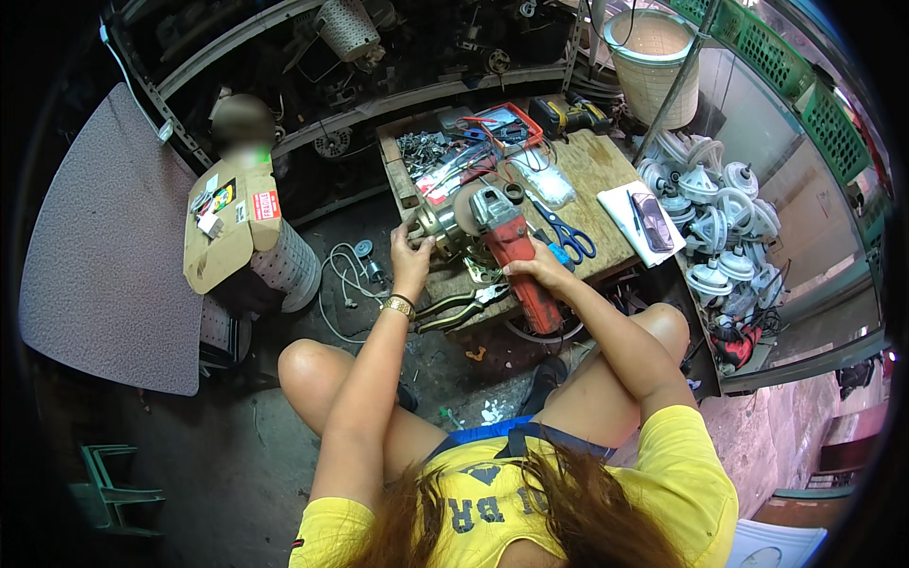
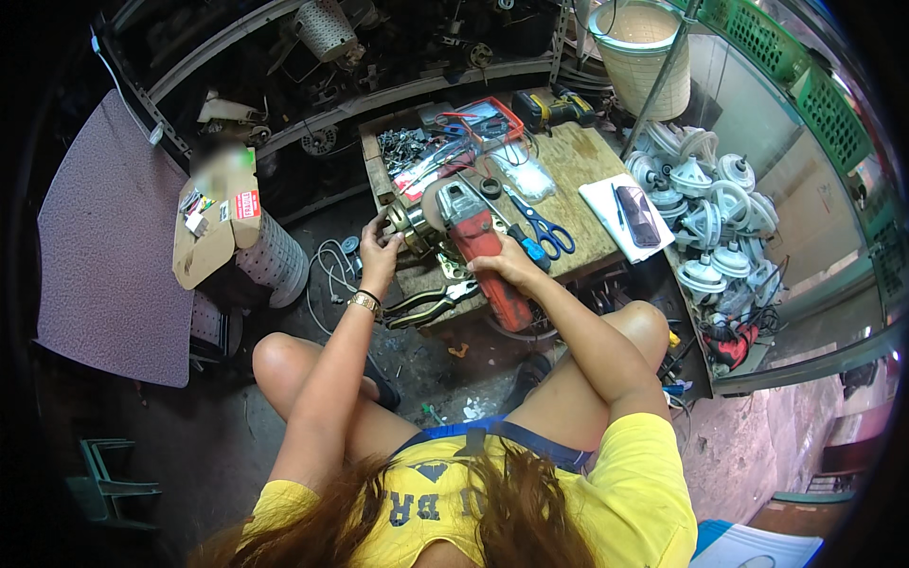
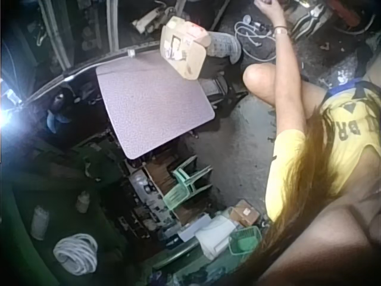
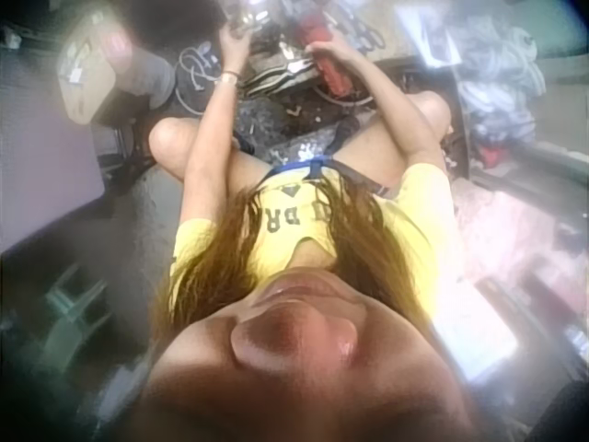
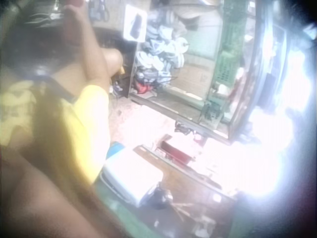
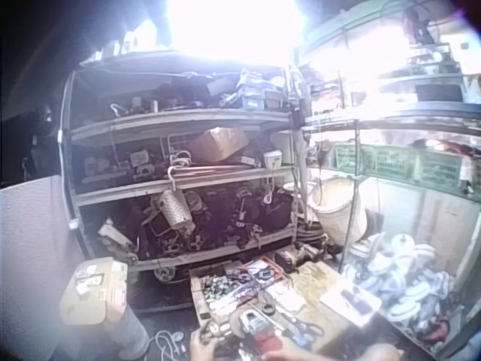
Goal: The person is using an angle grinder to remove material from a metal motor housing, using pliers to steady the part and checking the progress by hand.
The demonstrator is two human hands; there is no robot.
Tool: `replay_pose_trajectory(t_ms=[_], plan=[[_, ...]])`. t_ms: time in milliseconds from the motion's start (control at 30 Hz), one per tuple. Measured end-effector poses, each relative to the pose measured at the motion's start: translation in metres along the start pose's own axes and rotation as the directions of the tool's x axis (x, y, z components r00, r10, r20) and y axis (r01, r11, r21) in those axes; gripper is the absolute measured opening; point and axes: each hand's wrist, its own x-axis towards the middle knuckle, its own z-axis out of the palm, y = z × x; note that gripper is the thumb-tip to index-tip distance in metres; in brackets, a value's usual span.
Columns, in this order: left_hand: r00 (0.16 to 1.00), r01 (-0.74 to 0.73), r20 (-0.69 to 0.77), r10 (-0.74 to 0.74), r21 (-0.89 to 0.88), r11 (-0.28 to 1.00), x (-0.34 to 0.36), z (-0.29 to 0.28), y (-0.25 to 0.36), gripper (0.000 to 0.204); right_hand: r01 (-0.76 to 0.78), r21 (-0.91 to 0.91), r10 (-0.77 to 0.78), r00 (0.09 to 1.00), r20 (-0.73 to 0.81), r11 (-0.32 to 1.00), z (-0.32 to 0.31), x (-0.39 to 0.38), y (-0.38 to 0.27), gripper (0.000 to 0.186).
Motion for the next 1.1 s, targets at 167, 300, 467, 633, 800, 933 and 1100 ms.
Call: replay_pose_trajectory(t_ms=[167,300,467,633,800,933,1100], plan=[[0.99,-0.139,0.085,0.11,0.583,0.8,0.0,-0.015,-0.013,0.043,-0.047,0.03,0.046,0.999,0.026,0.998,-0.002,0.003,-0.001,0.063],[0.956,-0.285,0.28,0.093,0.799,0.529,0.003,-0.014,-0.011,0.03,0.011,0.006,-0.011,1.0,-0.013,1.0,-0.003,0.001,-0.002,0.062],[0.914,-0.402,0.353,0.198,0.734,0.548,0.013,-0.023,-0.024,0.016,0.021,0.01,-0.021,1.0,0.005,1.0,-0.003,0.0,0.002,0.065],[0.895,-0.445,0.352,0.275,0.755,0.482,0.011,-0.021,-0.025,0.013,0.001,0.035,-0.001,1.0,0.003,0.999,-0.002,0.0,0.002,0.065],[0.88,-0.469,0.352,0.319,0.75,0.466,0.01,-0.021,-0.023,0.012,-0.022,0.031,0.022,1.0,0.001,0.999,-0.002,0.001,0.005,0.064],[0.882,-0.463,0.339,0.328,0.756,0.462,0.012,-0.022,-0.026,0.012,-0.025,0.022,0.025,1.0,0.018,0.999,-0.001,0.003,0.005,0.063],[0.88,-0.465,0.335,0.336,0.753,0.466,0.012,-0.022,-0.028,0.011,-0.029,0.022,0.028,0.999,0.017,0.999,0.002,0.001,0.001,0.065]])
